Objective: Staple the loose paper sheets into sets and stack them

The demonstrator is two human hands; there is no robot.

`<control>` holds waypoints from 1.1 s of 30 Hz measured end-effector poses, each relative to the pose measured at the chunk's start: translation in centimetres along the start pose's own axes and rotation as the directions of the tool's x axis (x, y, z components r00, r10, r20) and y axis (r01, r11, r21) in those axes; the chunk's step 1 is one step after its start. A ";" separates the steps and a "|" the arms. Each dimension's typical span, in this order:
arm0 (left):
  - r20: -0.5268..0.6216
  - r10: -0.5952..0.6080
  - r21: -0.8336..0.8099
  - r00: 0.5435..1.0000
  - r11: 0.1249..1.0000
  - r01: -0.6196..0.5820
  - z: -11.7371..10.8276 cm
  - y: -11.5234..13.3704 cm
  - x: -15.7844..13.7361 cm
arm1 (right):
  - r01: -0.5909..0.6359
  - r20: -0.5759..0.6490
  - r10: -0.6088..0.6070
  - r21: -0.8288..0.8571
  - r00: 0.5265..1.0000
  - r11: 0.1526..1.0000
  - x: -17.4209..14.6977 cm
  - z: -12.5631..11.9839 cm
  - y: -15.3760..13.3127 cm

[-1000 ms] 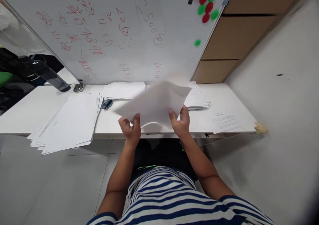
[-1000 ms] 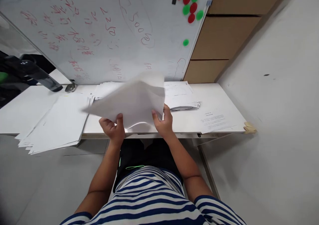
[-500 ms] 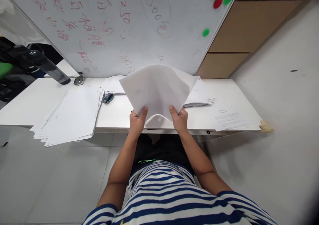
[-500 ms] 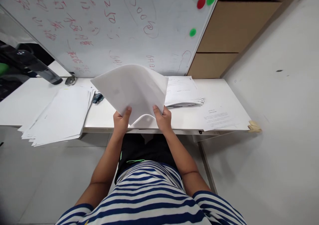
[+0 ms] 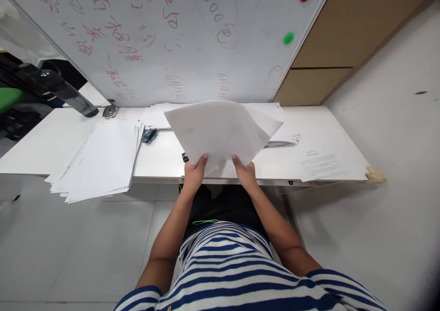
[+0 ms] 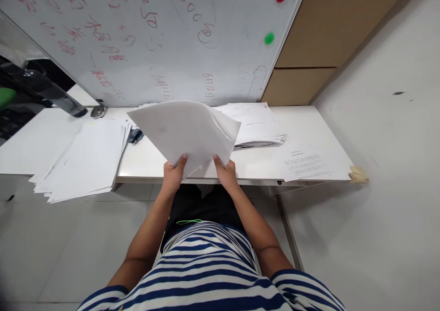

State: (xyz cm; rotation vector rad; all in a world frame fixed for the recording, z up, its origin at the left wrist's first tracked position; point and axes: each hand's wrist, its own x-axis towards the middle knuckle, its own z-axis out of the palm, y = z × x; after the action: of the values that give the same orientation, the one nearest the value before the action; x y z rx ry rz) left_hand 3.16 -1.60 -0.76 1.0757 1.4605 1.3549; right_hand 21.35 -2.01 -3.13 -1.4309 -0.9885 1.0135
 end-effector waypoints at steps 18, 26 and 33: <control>0.411 -0.101 -0.102 0.906 0.982 0.156 4.3 -0.4 -4.0 | -0.175 -0.006 0.194 0.405 0.981 0.897 -5.7 -3.0 5.1; 0.327 0.431 0.701 0.841 0.486 -0.522 -0.3 -1.4 1.9 | -0.105 -0.423 0.212 0.264 0.881 0.959 -3.5 -11.1 6.3; 0.314 0.331 0.797 0.890 0.417 -0.437 -2.9 -4.6 6.6 | -0.272 -0.151 0.326 0.295 0.933 0.916 -2.5 -16.7 4.2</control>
State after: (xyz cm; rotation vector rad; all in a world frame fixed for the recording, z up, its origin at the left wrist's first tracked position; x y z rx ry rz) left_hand -1.61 3.74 -5.40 2.2226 1.9264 0.7387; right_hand 36.75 -9.63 -6.03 -1.4450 -0.4703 1.1542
